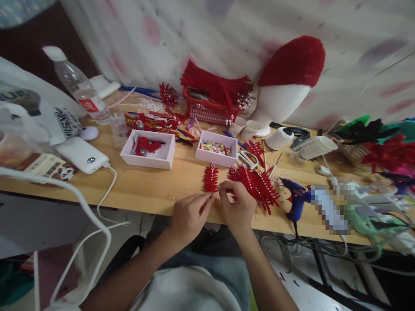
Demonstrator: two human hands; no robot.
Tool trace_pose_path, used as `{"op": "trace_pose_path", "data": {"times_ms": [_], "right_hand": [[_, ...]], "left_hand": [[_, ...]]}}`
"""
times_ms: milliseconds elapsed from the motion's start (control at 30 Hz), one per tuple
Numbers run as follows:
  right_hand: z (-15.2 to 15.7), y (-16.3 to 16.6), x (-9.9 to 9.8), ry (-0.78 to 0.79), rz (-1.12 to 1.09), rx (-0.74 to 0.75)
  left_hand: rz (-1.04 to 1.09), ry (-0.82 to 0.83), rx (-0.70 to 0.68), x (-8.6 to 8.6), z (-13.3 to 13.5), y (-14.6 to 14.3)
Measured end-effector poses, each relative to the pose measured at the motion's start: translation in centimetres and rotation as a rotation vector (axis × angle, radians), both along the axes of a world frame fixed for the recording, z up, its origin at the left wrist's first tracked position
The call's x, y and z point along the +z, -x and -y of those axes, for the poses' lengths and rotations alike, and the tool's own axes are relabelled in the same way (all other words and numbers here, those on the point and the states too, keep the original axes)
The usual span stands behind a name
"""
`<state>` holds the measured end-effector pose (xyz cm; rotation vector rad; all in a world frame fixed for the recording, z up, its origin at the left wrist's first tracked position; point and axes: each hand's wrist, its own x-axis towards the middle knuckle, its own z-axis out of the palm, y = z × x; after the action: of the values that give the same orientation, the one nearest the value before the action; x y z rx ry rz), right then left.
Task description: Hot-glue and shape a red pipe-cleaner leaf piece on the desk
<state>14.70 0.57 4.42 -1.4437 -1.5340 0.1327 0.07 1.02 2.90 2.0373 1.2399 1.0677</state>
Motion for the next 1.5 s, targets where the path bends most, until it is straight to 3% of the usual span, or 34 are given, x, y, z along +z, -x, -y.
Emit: {"op": "trace_pose_path", "data": {"times_ms": [100,233,533,1000,1267,1500], "right_hand": [[-1.8,-0.6,-1.0,0.138,-0.028,-0.008],[-2.9,-0.7,-2.2,0.210,-0.023,0.015],[-3.0,-0.8,-2.8,0.191,-0.002,0.013],[-3.0,-0.7,-2.8,0.195,-0.035,-0.009],[-2.3,-1.0,-2.6,0.199,-0.270,-0.039],[-1.5,-0.5,-1.7,0.132,0.009,0.022]], "left_hand": [[-0.275,-0.153,0.004,-0.9,-0.1,-0.2],[-0.413,-0.142,0.006,-1.5,-0.4,-0.5],[-0.430,-0.001,-0.044,-0.8,-0.6,-0.4],[-0.405,0.015,-0.044,-1.0,-0.6,-0.6],[-0.389,-0.001,-0.036,-1.3,-0.5,-0.6],[-0.386,0.012,-0.035,-1.1,-0.6,-0.5]]}}
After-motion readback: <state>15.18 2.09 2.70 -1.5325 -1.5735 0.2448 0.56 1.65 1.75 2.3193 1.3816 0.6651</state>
